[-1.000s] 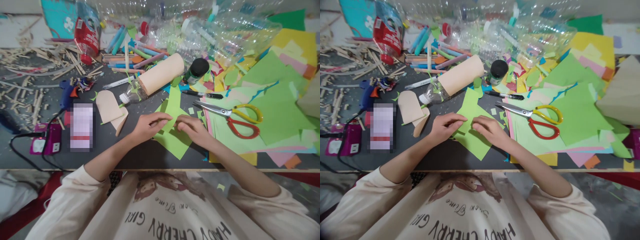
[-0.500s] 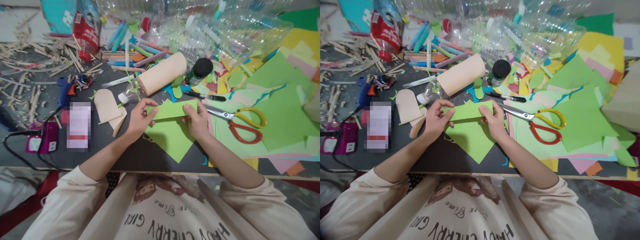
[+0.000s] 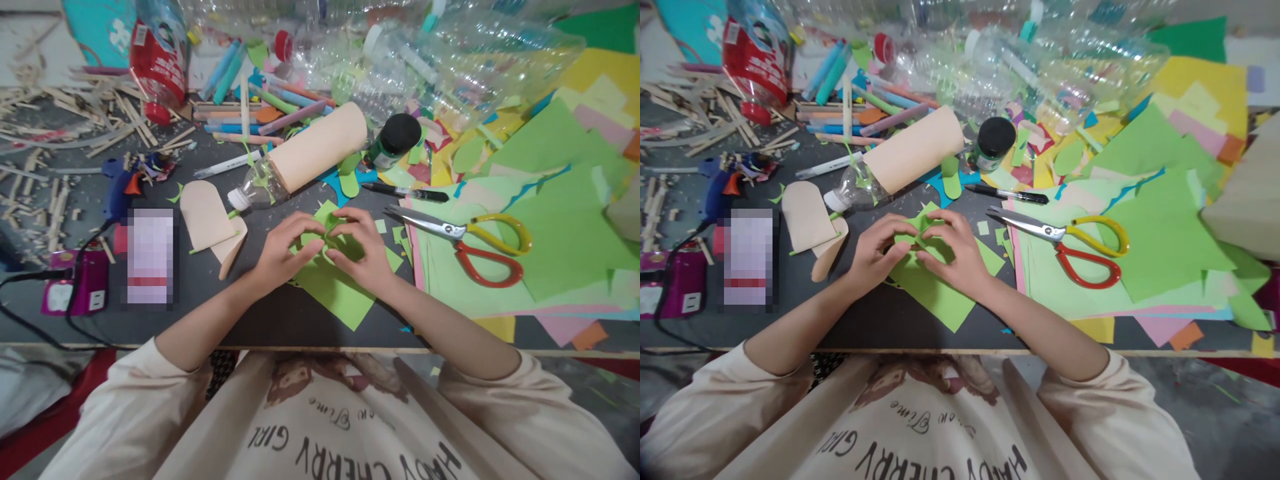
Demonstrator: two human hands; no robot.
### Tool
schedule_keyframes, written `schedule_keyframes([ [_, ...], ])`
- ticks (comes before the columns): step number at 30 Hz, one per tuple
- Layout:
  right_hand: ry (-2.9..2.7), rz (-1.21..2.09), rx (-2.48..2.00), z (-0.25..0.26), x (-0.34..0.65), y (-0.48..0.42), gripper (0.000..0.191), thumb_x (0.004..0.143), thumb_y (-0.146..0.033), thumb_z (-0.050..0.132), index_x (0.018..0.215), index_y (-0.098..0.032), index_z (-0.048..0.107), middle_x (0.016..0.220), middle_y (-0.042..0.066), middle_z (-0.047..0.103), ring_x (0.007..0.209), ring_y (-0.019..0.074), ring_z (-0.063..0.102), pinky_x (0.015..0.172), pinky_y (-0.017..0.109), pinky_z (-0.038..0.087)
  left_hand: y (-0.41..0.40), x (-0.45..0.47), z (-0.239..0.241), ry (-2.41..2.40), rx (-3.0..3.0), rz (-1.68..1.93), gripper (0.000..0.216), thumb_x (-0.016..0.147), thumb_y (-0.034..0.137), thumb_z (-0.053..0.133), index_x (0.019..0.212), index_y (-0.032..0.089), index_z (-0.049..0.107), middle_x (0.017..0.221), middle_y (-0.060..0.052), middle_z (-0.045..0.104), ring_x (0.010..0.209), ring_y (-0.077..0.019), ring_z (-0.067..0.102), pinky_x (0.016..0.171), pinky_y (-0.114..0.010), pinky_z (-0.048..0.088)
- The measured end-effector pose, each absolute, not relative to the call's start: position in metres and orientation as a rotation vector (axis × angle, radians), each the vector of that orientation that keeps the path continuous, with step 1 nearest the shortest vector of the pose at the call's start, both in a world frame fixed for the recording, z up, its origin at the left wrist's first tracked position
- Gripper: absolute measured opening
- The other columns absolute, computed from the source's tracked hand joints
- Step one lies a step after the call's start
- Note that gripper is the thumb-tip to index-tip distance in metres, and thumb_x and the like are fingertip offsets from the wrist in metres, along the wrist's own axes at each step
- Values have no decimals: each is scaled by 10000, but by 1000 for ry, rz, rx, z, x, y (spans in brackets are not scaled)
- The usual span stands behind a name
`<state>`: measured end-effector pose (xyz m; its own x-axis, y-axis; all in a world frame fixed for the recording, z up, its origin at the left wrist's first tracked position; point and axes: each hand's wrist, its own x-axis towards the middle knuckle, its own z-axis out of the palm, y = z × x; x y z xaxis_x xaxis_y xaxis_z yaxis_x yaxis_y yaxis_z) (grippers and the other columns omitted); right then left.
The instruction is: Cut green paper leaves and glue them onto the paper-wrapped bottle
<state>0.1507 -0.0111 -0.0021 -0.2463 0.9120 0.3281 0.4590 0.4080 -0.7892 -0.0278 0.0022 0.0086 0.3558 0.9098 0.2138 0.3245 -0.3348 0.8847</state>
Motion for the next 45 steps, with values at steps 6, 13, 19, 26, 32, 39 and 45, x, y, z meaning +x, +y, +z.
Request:
schedule_keyframes([
  [6,-1865,821,-1155,-2,153,-14,265,910,-446,424,1029,-295,606,1351,76,467,1276,281,438,1008,501,418,1,-26,7,1298,1741,949,181,834,338,572,886,176,636,887,-36,672,608,-78,521,541,-183,428],
  [13,-1477,1269,-1182,-11,151,-8,377,815,-505,577,1078,-262,461,963,46,590,846,181,599,708,329,503,-3,-22,2,1193,1484,899,338,769,279,615,1090,193,554,840,-7,652,657,-79,587,564,-160,466],
  [19,-1412,1231,-1283,-7,154,-2,297,780,-514,613,886,-243,555,869,27,573,673,147,476,581,288,426,-1,-21,3,1120,1365,901,390,749,233,617,1107,199,466,663,77,538,558,-50,551,585,-162,489],
  [26,-1326,1281,-1278,-6,155,-1,331,754,-533,649,880,-240,564,868,16,557,604,124,419,542,281,418,3,-24,4,1087,1386,994,233,851,328,540,1034,192,487,658,55,538,586,-71,575,595,-186,491],
  [32,-1335,1227,-1225,-9,154,-1,322,753,-519,666,860,-229,577,822,10,552,611,118,420,535,266,408,3,-23,3,1112,1379,959,270,791,256,606,1024,196,483,690,61,541,580,-47,554,571,-156,453],
  [39,-1304,1223,-1213,-13,154,0,322,732,-506,697,857,-232,584,824,12,554,625,124,430,536,274,421,2,-24,5,1126,1389,949,247,791,190,571,1020,203,482,705,55,554,598,-50,567,586,-159,459],
  [45,-1280,1228,-1204,-11,153,0,327,717,-503,712,840,-226,587,798,2,553,595,112,414,528,276,403,2,-23,5,1122,1398,957,227,784,163,551,998,197,486,696,61,546,589,-42,565,581,-151,454],
])
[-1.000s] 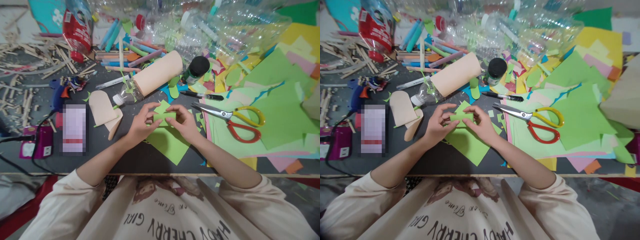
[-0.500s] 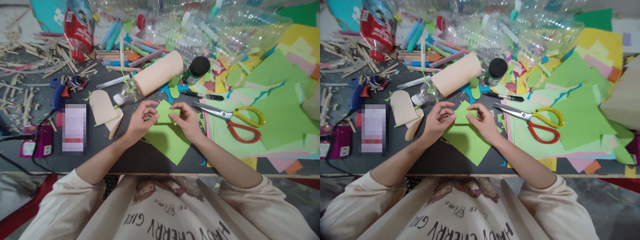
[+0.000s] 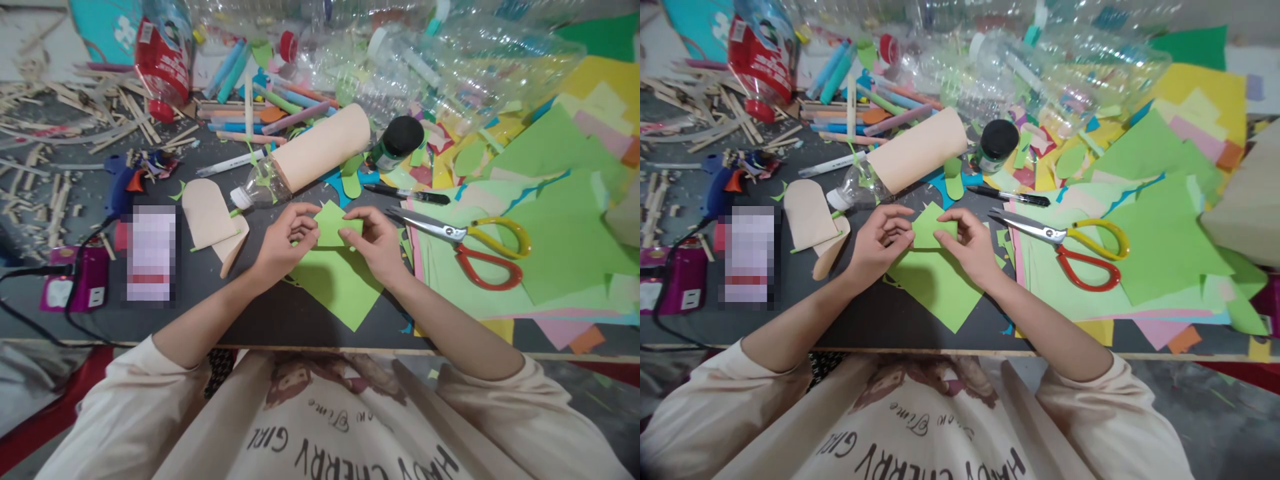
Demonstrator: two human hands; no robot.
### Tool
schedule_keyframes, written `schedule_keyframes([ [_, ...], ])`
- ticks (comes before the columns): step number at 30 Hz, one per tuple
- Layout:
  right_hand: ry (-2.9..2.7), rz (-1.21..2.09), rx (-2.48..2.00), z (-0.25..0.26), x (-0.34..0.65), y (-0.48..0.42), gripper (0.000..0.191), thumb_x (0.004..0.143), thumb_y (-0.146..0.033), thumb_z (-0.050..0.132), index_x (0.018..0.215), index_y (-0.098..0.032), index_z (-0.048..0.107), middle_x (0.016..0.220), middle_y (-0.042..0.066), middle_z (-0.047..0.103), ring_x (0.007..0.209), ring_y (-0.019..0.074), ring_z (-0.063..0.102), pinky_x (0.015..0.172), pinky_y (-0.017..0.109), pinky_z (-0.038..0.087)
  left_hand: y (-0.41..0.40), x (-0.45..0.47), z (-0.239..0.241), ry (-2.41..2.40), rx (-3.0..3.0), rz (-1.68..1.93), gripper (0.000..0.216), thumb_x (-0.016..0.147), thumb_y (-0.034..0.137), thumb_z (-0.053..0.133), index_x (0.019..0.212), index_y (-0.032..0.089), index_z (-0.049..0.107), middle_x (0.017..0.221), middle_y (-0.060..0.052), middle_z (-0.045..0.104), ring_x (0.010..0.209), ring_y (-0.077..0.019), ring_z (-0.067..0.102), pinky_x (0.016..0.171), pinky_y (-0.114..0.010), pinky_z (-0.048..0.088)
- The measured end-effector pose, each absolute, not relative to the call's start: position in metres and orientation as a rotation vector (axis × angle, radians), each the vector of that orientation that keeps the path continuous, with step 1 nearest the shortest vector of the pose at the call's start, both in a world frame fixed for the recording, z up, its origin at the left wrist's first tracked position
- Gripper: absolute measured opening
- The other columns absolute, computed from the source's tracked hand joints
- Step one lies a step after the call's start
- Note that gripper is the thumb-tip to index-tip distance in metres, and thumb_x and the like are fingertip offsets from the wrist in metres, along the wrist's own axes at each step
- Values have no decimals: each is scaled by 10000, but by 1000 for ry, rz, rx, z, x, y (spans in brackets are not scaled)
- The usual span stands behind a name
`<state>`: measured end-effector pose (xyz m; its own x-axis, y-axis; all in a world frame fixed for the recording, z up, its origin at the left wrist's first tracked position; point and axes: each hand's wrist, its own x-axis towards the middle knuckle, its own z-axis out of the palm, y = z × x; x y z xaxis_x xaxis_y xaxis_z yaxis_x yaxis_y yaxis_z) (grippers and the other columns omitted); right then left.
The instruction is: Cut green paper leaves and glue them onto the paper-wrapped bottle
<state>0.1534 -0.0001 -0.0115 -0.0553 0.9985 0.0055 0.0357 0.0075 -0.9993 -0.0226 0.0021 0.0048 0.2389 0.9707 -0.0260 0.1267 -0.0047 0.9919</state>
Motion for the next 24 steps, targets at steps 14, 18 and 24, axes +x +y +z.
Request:
schedule_keyframes([
  [14,-1303,1227,-1180,-12,155,-1,264,754,-448,701,852,-229,592,813,1,555,613,115,431,542,280,404,3,-22,4,1139,1449,968,207,788,191,553,989,190,503,690,54,555,595,-50,555,569,-158,437],
  [18,-1306,1222,-1172,-12,155,-1,268,760,-453,696,859,-229,588,825,1,559,621,116,440,549,281,409,2,-23,4,1149,1444,960,207,787,201,557,988,191,506,699,50,561,602,-52,552,571,-160,436],
  [24,-1308,1226,-1220,-10,154,0,328,737,-519,691,852,-232,583,804,1,550,594,112,416,532,276,396,2,-23,5,1151,1444,947,207,796,205,548,998,189,506,701,49,561,613,-56,563,593,-168,449],
])
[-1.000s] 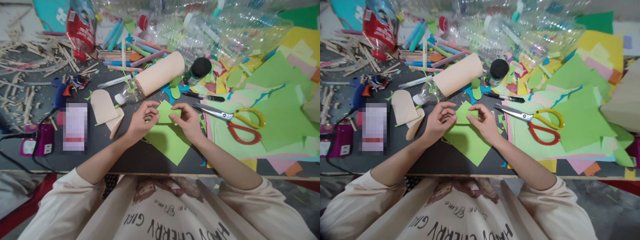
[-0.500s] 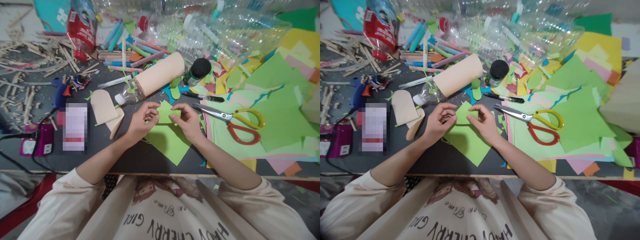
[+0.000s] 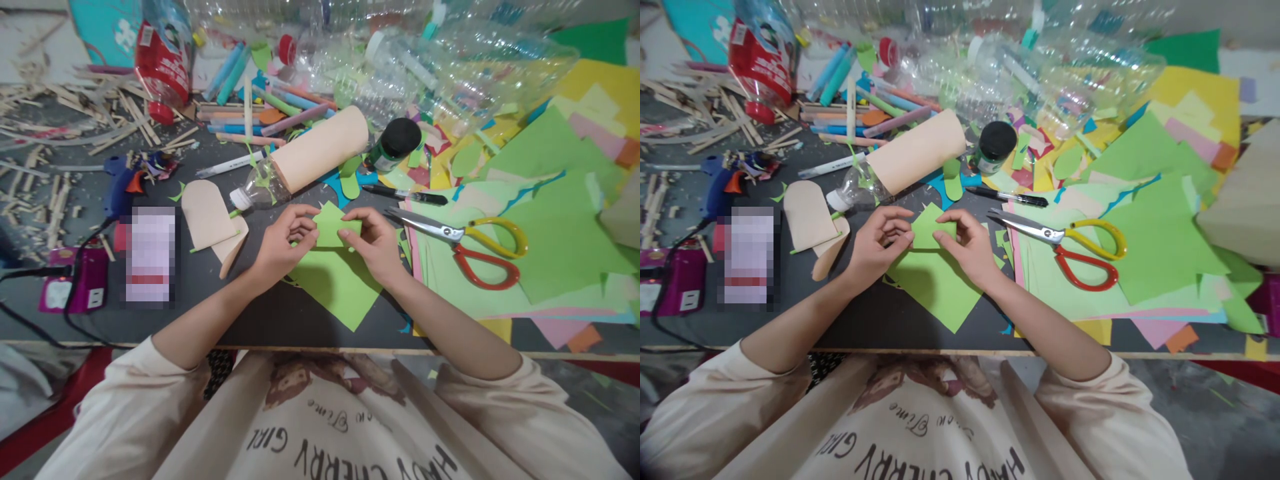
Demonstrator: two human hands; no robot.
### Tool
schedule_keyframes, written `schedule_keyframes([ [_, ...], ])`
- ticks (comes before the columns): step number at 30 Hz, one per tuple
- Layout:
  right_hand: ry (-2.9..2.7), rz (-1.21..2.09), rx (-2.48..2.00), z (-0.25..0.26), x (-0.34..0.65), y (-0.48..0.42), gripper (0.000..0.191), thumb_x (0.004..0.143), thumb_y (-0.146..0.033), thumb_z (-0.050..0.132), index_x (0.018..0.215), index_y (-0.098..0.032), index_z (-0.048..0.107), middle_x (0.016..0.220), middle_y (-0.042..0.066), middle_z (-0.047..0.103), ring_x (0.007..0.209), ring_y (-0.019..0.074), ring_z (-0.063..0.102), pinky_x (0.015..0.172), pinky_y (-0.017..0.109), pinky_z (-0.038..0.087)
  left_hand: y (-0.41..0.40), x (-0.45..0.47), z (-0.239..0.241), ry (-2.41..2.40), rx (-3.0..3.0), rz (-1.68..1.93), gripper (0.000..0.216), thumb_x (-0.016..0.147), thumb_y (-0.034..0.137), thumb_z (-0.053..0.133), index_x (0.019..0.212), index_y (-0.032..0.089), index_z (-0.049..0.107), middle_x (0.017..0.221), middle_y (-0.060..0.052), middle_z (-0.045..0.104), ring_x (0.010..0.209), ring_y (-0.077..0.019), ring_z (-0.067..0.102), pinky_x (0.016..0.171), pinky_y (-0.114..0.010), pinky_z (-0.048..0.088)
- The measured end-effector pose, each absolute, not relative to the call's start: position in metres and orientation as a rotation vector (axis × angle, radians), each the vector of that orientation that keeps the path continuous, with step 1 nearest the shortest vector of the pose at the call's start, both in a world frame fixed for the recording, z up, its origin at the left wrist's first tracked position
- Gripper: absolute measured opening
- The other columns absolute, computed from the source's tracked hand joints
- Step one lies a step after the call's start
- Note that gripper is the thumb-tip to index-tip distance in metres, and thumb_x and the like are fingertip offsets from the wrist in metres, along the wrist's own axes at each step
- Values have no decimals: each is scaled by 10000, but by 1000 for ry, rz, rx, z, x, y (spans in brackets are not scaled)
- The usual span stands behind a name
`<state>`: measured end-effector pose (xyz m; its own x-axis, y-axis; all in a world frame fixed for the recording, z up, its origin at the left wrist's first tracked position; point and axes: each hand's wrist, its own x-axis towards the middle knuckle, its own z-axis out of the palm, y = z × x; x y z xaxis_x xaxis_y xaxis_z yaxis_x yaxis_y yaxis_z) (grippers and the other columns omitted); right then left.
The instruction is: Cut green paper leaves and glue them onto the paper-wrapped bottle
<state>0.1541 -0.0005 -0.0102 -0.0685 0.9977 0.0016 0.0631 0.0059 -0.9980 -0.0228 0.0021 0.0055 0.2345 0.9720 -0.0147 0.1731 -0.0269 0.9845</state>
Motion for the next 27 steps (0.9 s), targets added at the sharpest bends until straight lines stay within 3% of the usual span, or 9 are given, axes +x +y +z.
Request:
schedule_keyframes([
  [6,-1275,1265,-1199,-10,154,-1,336,721,-506,709,863,-231,579,816,-1,538,602,107,414,530,270,402,2,-24,6,1163,1484,976,204,802,194,554,1000,193,506,691,49,561,603,-56,548,570,-164,437],
  [12,-1214,1297,-1181,-8,154,1,380,693,-533,725,882,-248,557,695,-32,452,570,108,409,527,272,411,6,-28,4,1231,1531,1069,211,801,213,581,1000,200,512,688,45,556,617,-61,544,561,-161,431],
  [20,-1209,1301,-1188,-7,153,1,415,692,-562,709,903,-247,540,741,-22,482,616,112,468,545,269,447,6,-30,0,1251,1554,1074,206,815,241,571,1009,208,508,704,38,560,641,-72,555,583,-179,446],
  [27,-1198,1272,-1128,-6,153,0,321,788,-495,652,951,-251,524,768,-19,524,646,113,515,584,270,463,8,-31,0,1256,1544,1135,183,822,235,585,987,209,511,697,39,567,630,-67,554,584,-173,450],
])
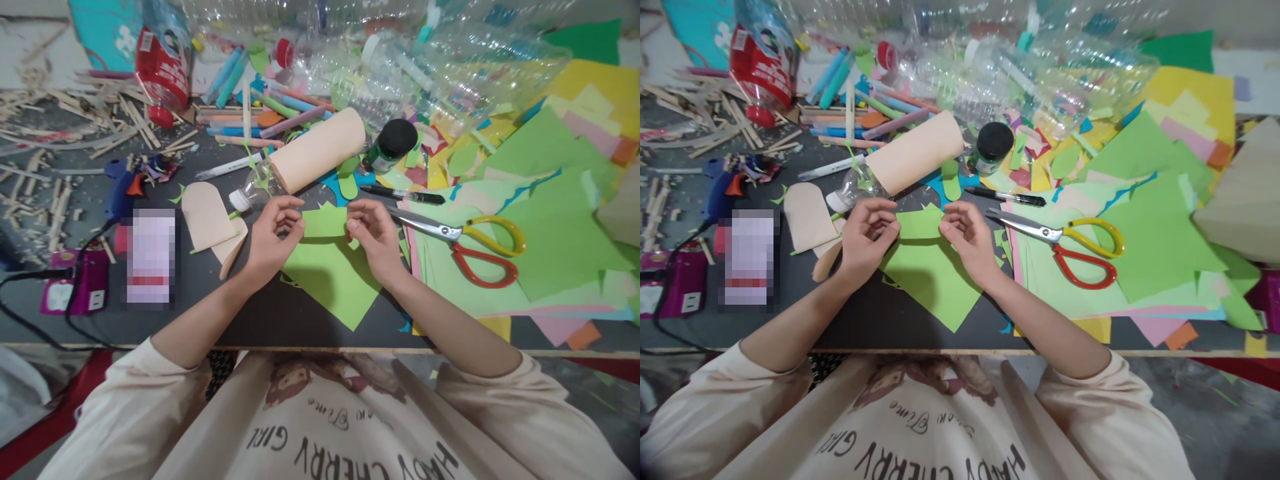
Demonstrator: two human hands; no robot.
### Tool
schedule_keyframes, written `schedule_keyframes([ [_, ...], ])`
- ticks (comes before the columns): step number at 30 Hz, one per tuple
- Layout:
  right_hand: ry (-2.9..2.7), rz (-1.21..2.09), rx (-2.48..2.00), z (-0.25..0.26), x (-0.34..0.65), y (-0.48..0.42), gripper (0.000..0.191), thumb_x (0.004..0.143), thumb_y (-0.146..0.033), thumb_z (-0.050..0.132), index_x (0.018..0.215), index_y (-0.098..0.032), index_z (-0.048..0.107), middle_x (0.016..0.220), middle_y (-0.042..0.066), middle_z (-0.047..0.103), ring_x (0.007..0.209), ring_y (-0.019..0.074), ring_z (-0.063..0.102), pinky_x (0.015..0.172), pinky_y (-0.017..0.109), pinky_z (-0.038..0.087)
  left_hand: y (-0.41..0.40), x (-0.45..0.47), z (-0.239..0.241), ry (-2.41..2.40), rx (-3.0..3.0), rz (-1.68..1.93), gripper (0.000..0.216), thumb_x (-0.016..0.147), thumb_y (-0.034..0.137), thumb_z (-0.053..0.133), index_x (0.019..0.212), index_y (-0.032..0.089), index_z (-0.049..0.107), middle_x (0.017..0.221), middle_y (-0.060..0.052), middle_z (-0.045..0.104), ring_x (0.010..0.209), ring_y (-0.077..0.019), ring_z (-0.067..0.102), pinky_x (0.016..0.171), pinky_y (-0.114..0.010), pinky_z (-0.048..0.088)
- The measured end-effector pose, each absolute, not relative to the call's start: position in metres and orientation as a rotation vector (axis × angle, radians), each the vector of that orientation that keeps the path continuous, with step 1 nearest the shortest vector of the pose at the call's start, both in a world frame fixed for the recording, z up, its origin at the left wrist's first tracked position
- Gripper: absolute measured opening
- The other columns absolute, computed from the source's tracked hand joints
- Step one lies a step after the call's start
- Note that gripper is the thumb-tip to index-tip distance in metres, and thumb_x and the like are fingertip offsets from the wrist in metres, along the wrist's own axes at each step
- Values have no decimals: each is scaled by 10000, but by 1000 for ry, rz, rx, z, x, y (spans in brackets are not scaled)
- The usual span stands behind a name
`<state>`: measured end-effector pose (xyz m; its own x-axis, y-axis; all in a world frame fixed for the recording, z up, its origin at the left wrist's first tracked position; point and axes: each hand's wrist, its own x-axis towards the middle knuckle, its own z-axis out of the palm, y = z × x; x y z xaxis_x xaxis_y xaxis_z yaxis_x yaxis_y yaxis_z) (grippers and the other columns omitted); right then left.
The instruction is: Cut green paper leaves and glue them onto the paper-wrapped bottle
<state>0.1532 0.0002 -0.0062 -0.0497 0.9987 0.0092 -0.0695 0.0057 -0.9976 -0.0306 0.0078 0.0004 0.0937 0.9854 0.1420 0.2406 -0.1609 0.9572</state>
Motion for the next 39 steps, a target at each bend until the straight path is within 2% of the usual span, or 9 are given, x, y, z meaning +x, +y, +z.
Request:
schedule_keyframes([
  [4,-1203,1254,-1155,-7,152,-1,346,773,-525,653,920,-247,510,804,-16,528,693,112,532,613,260,468,7,-31,1,1256,1554,1141,182,822,233,585,990,211,517,696,37,573,636,-70,568,589,-173,459],
  [10,-1237,1236,-1145,-9,152,-2,334,771,-525,654,872,-238,516,780,-26,520,653,94,510,629,259,463,3,-30,3,1265,1659,1145,168,826,243,591,983,201,550,729,28,597,651,-74,591,622,-191,494],
  [15,-1334,1220,-1145,-11,154,-5,291,812,-506,616,925,-246,547,865,4,582,747,127,572,703,299,498,2,-28,2,1267,1699,1142,157,828,234,574,980,192,563,723,27,603,649,-79,602,618,-194,501],
  [22,-1556,1127,-1039,-6,155,-7,193,895,-407,536,966,-246,615,933,50,626,837,171,597,727,345,508,2,-28,0,1257,1709,1145,162,829,234,569,986,196,570,746,20,620,663,-86,614,625,-190,502],
  [29,-1709,1035,-1001,-7,156,-9,239,911,-390,501,1066,-286,650,988,68,602,912,204,587,780,402,513,1,-28,3,1287,1714,1096,177,842,303,567,984,196,570,753,13,625,677,-92,621,645,-199,512],
  [35,-1853,960,-946,-11,153,-9,387,848,-397,588,1232,-350,574,1162,78,524,1105,236,525,824,403,525,2,-29,4,1292,1733,1105,155,825,239,562,972,200,589,828,-2,639,718,-97,620,654,-203,509],
  [39,-1818,899,-1001,-12,152,-9,342,865,-300,555,1199,-356,603,1118,67,567,1065,218,551,800,381,525,3,-28,4,1251,1667,1093,122,830,243,559,941,195,581,821,-9,642,714,-97,623,640,-200,504],
])
